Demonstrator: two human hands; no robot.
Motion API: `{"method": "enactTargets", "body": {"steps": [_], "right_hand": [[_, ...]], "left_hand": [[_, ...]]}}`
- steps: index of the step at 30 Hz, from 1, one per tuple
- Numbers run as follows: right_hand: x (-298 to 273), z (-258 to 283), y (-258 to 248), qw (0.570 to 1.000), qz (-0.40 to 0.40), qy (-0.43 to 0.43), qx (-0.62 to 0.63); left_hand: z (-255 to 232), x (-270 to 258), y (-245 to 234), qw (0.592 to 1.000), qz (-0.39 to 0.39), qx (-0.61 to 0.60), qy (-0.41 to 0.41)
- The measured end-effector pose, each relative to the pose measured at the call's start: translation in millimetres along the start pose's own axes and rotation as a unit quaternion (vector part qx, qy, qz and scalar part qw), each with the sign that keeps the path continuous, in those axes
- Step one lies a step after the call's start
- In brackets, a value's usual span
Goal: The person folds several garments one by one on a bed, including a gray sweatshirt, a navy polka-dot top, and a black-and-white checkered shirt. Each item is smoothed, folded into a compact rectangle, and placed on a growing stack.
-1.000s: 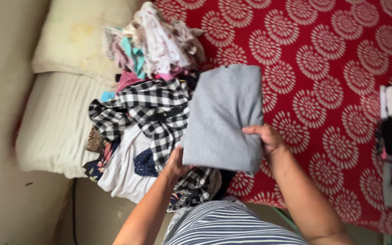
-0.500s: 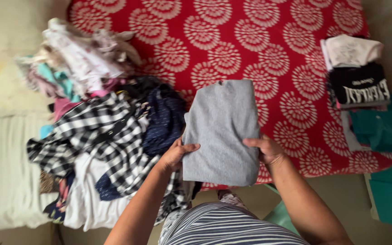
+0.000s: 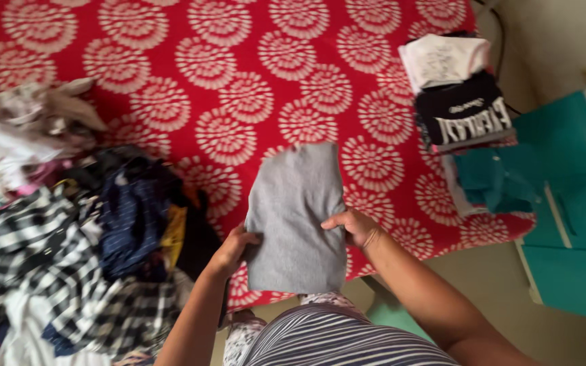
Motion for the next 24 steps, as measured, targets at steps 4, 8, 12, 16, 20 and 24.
{"method": "enactTargets", "body": {"steps": [4,8,12,16,20,24], "right_hand": [[-34.8,48.1,-17.1,0.998,-0.006,-0.026,-0.048],[-55.7,48.8,-40.8,0.998,-0.042,-0.037,0.041],[-70.2,7.4,-64.0,0.969,-0.102,-0.054,0.217],[-81.7,-26.9,-61.0,0.971,-0.063,-0.057,0.222],[-97.1,-56.4,-85.5,0.963,-0.136,-0.062,0.225],[-108.2,-68.1,-123.0,0.955,-0.154,-0.066,0.243]], "left_hand": [[-32.6,34.4,46.9,0.975,-0.005,0.168,0.143],[-54.2,51.3,76.1,0.957,-0.14,0.236,-0.092],[-73.1,59.5,104.8,0.956,-0.105,0.271,-0.034],[-40.7,70.8,106.7,0.955,-0.056,0.291,-0.019],[0.3,87.8,113.9,0.984,-0.016,0.176,-0.024],[15.1,97.7,135.1,0.983,0.008,0.162,-0.082]]}}
Point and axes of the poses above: each hand's wrist, its own x-axis towards the middle knuckle, its own y-axis out of the palm, z = x × y, the point moved 8 cm from there along x, towards the middle knuckle, and after that the axes turned 6 degrees about z, right-handed, at the moved point
